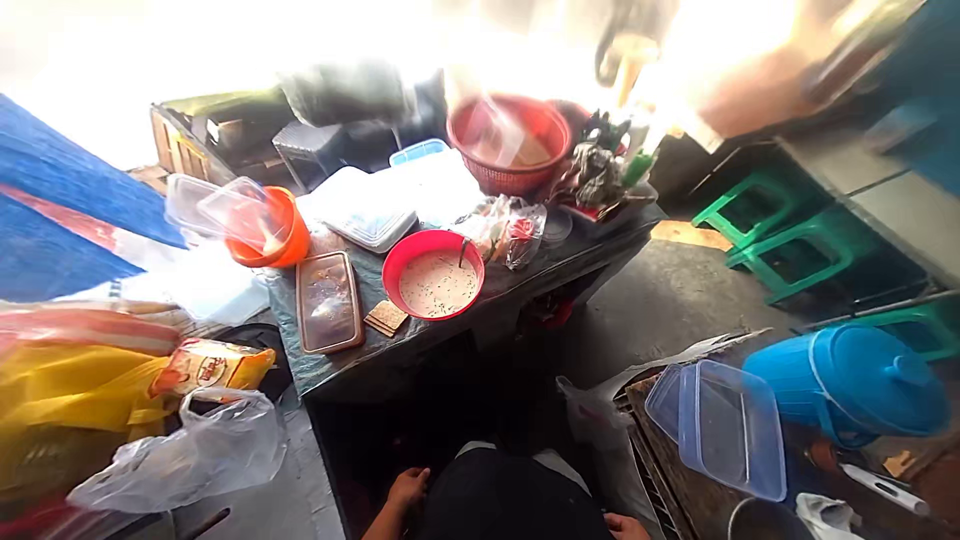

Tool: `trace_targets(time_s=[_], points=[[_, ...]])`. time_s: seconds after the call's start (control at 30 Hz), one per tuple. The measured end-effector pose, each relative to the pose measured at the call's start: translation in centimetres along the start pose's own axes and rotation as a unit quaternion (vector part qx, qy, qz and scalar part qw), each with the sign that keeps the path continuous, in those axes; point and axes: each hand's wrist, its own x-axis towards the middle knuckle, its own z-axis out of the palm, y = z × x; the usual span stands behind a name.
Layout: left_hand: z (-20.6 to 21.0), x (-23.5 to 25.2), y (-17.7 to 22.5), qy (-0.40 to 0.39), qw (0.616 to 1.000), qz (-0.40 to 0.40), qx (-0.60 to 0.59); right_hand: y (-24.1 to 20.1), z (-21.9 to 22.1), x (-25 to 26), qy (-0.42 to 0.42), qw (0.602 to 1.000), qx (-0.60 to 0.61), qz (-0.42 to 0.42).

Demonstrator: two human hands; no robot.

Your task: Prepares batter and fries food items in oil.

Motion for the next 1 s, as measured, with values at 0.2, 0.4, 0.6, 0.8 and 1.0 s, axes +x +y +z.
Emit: trace_targets(time_s=[0.2,0.4,0.6,0.8,1.0], points=[[-1.8,-2.2,-0.3,0.036,0.988,0.000,-0.149,-3.8,2.1,6.0,0.110,0.966,-0.229,-0.055],[-5.1,-6.5,14.1,0.061,0.913,0.183,-0.359,-20.1,1.2,9.1,-0.021,0.807,-0.579,-0.113],[-6.0,-8.1,25.2,0.028,0.863,0.269,-0.427,-45.0,6.3,11.5,0.122,0.709,-0.498,-0.483],[-4.9,-8.1,31.2,0.014,0.794,0.242,-0.558,-59.6,10.9,17.0,0.132,0.608,-0.574,-0.532],[-4.6,-6.7,35.0,0.023,0.712,0.181,-0.678,-65.3,11.4,19.0,0.066,0.535,-0.681,-0.495]])
